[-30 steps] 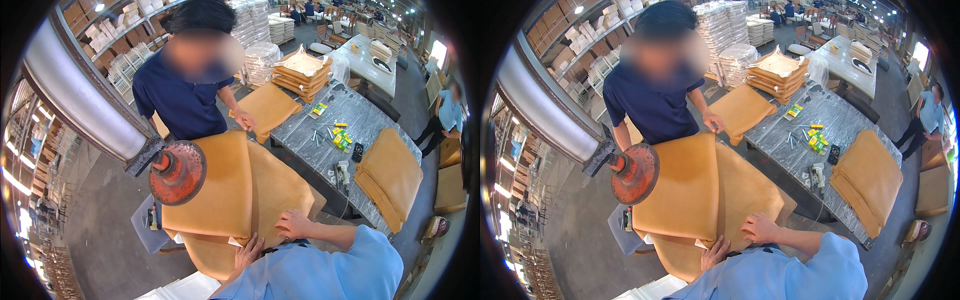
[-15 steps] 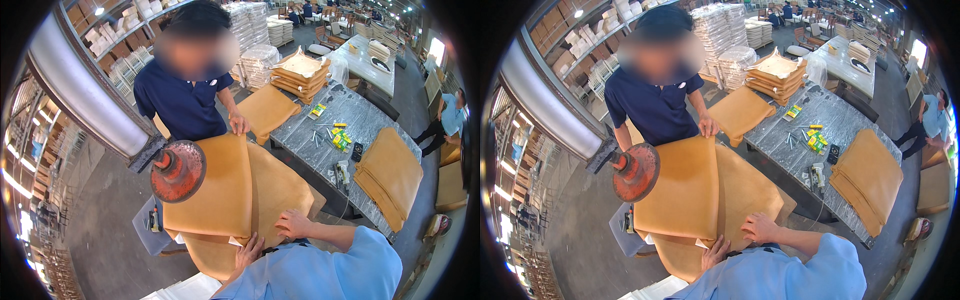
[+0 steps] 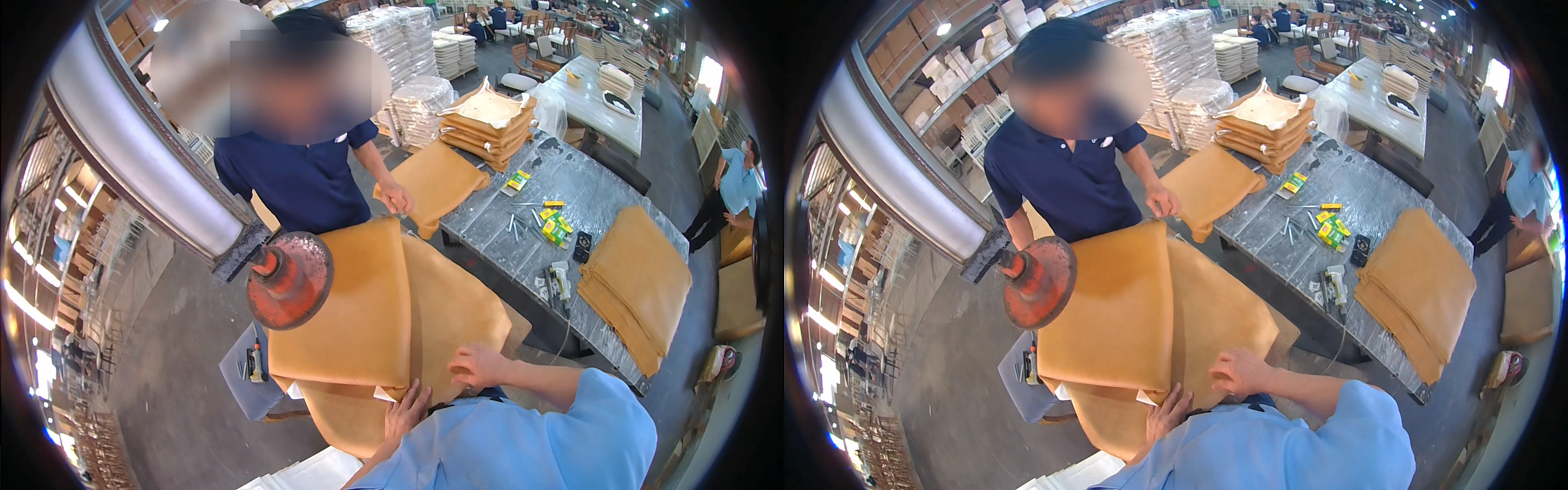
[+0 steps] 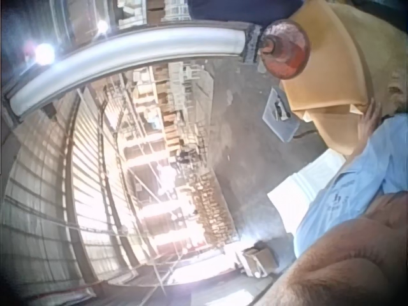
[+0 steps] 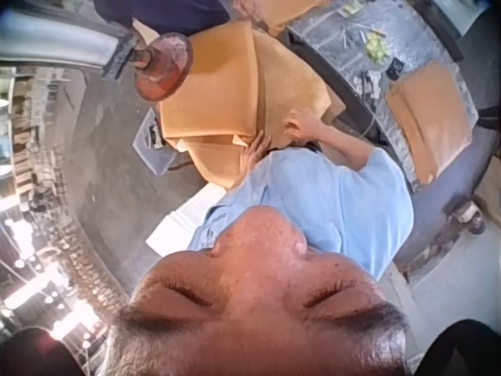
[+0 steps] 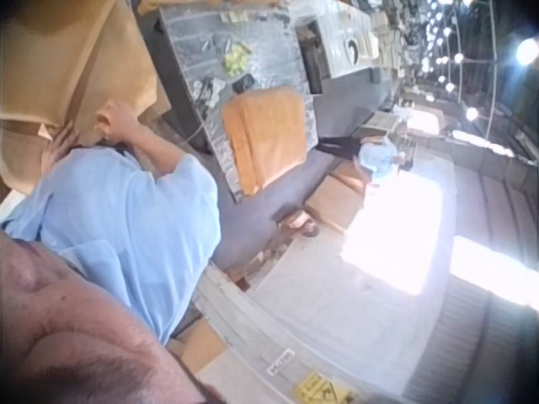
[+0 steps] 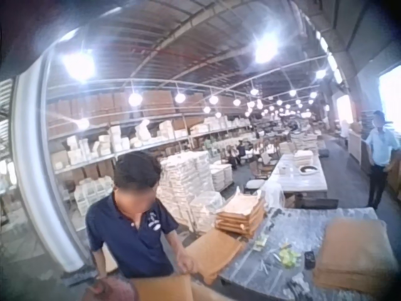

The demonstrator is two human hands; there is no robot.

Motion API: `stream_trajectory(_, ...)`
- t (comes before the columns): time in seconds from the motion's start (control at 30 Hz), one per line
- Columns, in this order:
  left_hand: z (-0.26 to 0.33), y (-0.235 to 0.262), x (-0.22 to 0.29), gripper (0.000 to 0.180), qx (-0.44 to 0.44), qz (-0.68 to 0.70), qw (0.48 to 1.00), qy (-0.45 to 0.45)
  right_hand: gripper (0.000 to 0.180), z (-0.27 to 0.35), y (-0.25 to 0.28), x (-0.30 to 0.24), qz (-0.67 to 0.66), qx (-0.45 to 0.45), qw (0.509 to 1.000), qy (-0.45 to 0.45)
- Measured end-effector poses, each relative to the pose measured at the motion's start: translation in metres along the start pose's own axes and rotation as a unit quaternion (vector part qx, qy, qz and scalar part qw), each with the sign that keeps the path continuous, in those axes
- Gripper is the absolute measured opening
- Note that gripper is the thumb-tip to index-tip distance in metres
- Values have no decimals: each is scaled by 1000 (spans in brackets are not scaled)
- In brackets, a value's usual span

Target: The person uses a pneumatic staple gun to attach white fabric to the underside of a wooden chair seat. They then place a brown paper sheet over the seat and staple it in place. The process is repeated with additional layers of fabric and paper.

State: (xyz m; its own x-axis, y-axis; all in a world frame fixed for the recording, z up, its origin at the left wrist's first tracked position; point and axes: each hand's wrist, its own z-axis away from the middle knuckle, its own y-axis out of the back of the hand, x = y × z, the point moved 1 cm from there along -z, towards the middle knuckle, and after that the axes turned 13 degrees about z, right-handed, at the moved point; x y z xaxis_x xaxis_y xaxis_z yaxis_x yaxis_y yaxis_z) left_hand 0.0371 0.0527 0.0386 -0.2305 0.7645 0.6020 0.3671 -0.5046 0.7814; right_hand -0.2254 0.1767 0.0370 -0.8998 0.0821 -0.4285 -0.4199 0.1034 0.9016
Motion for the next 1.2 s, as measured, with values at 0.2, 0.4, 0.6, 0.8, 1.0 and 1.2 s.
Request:
stream_trajectory(0.2,5,-7,-5,59,-9,-11,999,36,45,-10,20,15,80,181,961,-193)
stream_trajectory(0.4,-4,-17,-1,59,18,-3,1000,-8,63,-9,-6,38,151,248,924,-250)
stream_trajectory(0.6,-9,-20,4,60,18,-14,1000,-6,48,-16,14,96,-10,325,907,-267)
stream_trajectory(0.8,-6,-22,4,61,9,-20,1000,16,51,-51,41,128,-128,279,898,-314)
stream_trajectory(1.0,-12,-24,6,59,-4,-2,1000,24,49,-66,7,121,-3,192,915,-356)
stream_trajectory(1.2,31,-11,-9,55,72,-37,997,15,56,-66,-3,115,-22,171,935,-310)
